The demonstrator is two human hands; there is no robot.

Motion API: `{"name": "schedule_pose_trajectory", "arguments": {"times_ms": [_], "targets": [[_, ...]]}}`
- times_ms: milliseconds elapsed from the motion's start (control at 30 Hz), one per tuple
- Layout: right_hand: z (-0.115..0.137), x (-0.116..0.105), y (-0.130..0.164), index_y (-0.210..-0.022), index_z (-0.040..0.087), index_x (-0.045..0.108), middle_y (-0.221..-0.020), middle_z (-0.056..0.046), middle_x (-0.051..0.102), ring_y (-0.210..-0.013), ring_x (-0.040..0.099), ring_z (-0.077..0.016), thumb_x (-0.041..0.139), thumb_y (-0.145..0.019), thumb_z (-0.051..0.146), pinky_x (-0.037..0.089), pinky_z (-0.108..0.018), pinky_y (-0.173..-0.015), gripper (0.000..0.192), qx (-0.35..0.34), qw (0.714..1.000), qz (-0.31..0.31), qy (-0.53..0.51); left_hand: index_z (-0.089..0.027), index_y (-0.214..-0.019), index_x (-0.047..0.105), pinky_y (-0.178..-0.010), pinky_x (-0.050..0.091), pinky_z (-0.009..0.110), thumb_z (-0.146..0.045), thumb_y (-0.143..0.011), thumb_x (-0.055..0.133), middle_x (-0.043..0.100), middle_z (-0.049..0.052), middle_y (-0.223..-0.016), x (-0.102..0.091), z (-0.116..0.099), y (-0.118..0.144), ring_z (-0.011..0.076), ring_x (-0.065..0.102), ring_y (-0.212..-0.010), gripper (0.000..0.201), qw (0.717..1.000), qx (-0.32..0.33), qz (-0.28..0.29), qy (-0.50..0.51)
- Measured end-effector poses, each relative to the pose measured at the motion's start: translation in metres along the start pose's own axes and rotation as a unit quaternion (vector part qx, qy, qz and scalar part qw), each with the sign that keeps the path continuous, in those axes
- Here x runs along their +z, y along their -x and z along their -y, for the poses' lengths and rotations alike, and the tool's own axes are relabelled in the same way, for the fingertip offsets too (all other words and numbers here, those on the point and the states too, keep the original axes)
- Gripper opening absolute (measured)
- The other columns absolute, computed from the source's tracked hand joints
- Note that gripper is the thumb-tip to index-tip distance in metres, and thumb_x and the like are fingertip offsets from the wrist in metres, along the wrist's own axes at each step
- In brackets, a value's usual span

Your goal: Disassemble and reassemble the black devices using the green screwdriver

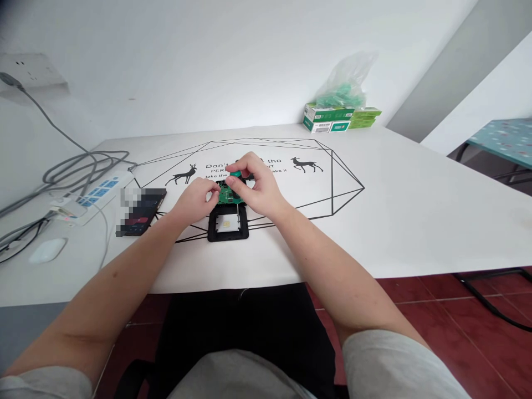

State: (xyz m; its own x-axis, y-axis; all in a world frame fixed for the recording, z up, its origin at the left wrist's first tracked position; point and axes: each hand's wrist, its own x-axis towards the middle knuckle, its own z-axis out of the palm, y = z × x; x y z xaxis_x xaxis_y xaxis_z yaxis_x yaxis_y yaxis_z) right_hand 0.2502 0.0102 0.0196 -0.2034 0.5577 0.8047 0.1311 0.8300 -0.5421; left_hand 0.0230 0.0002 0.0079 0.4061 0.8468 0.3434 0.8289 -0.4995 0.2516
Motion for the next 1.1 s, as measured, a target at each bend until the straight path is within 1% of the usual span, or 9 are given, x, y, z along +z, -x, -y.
{"name": "schedule_pose_trajectory", "arguments": {"times_ms": [200, 400, 533, 633, 733, 833, 933, 1000, 1100], "targets": [[-0.004, 0.004, 0.001, -0.108, 0.027, 0.072, -0.097, -0.002, 0.066, -0.085, 0.061, -0.0182, 0.076, -0.094, 0.069, 0.057, -0.039, -0.081, 0.045, 0.004, 1.000, 0.000, -0.009, -0.023, -0.111, 0.074, -0.097, 0.057, 0.041, -0.027, -0.098, 0.063, 0.076, 0.008, -0.108, -0.004, -0.016, 0.009, 0.0281, 0.069, -0.108, 0.018, 0.986, 0.107, 0.095, 0.085], [-0.004, 0.004, 0.003, -0.111, 0.026, 0.071, -0.104, -0.004, 0.069, -0.092, 0.066, -0.0185, 0.080, -0.093, 0.062, 0.059, -0.035, -0.078, 0.042, 0.008, 1.000, 0.015, -0.004, -0.024, -0.119, 0.076, -0.090, 0.057, 0.038, -0.043, -0.087, 0.083, 0.075, 0.008, -0.111, -0.009, -0.023, 0.014, 0.0294, 0.072, -0.105, 0.038, 0.970, 0.116, 0.207, 0.057], [-0.007, 0.006, 0.005, -0.124, 0.026, 0.071, -0.117, -0.006, 0.069, -0.092, 0.068, -0.0191, 0.082, -0.092, 0.051, 0.060, -0.034, -0.073, 0.042, 0.035, 0.998, 0.007, 0.042, -0.024, -0.118, 0.078, -0.087, 0.057, 0.037, -0.041, -0.087, 0.080, 0.074, 0.008, -0.117, -0.011, -0.023, 0.013, 0.0279, 0.073, -0.101, 0.035, 0.969, 0.102, 0.222, 0.040], [-0.015, 0.004, 0.002, -0.134, 0.025, 0.066, -0.124, -0.009, 0.070, -0.091, 0.068, -0.0203, 0.078, -0.093, 0.043, 0.060, -0.038, -0.074, 0.046, 0.101, 0.989, -0.041, 0.096, -0.024, -0.112, 0.079, -0.084, 0.056, 0.037, -0.038, -0.087, 0.078, 0.075, 0.007, -0.112, -0.008, -0.023, 0.012, 0.0267, 0.074, -0.095, 0.029, 0.969, 0.108, 0.220, 0.044], [-0.023, -0.005, -0.004, -0.137, 0.020, 0.061, -0.114, -0.010, 0.074, -0.086, 0.070, -0.0234, 0.080, -0.089, 0.034, 0.061, -0.045, -0.083, 0.054, 0.228, 0.953, -0.051, 0.195, -0.023, -0.100, 0.080, -0.085, 0.057, 0.037, -0.036, -0.083, 0.079, 0.075, 0.008, -0.106, -0.003, -0.023, 0.011, 0.0279, 0.074, -0.096, 0.021, 0.970, 0.112, 0.210, 0.052], [-0.025, -0.013, -0.007, -0.129, 0.016, 0.064, -0.110, -0.014, 0.077, -0.097, 0.074, -0.0307, 0.080, -0.089, 0.027, 0.061, -0.050, -0.090, 0.045, 0.339, 0.889, 0.053, 0.302, -0.024, -0.095, 0.079, -0.081, 0.056, 0.038, -0.035, -0.079, 0.079, 0.073, 0.006, -0.101, -0.001, -0.023, 0.011, 0.0262, 0.072, -0.090, 0.019, 0.971, 0.105, 0.193, 0.091], [-0.025, -0.014, -0.004, -0.129, 0.015, 0.064, -0.122, -0.021, 0.078, -0.114, 0.074, -0.0360, 0.072, -0.096, 0.027, 0.060, -0.050, -0.096, 0.036, 0.381, 0.827, 0.172, 0.376, -0.023, -0.098, 0.079, -0.076, 0.055, 0.037, -0.036, -0.076, 0.080, 0.070, 0.005, -0.095, -0.004, -0.020, 0.011, 0.0233, 0.068, -0.083, 0.026, 0.962, 0.070, 0.169, 0.200], [-0.025, -0.012, -0.001, -0.133, 0.015, 0.063, -0.130, -0.023, 0.076, -0.122, 0.073, -0.0381, 0.069, -0.099, 0.028, 0.060, -0.049, -0.099, 0.037, 0.393, 0.789, 0.237, 0.409, -0.022, -0.107, 0.077, -0.078, 0.055, 0.037, -0.036, -0.073, 0.084, 0.070, 0.005, -0.095, -0.005, -0.016, 0.010, 0.0220, 0.066, -0.085, 0.037, 0.939, 0.022, 0.143, 0.313], [-0.022, -0.008, 0.002, -0.140, 0.014, 0.060, -0.135, -0.025, 0.074, -0.126, 0.072, -0.0415, 0.066, -0.101, 0.030, 0.060, -0.051, -0.099, 0.042, 0.389, 0.753, 0.290, 0.444, -0.022, -0.121, 0.070, -0.081, 0.055, 0.036, -0.034, -0.067, 0.089, 0.071, 0.004, -0.099, -0.003, -0.012, 0.004, 0.0207, 0.068, -0.089, 0.058, 0.862, -0.071, 0.082, 0.494]]}}
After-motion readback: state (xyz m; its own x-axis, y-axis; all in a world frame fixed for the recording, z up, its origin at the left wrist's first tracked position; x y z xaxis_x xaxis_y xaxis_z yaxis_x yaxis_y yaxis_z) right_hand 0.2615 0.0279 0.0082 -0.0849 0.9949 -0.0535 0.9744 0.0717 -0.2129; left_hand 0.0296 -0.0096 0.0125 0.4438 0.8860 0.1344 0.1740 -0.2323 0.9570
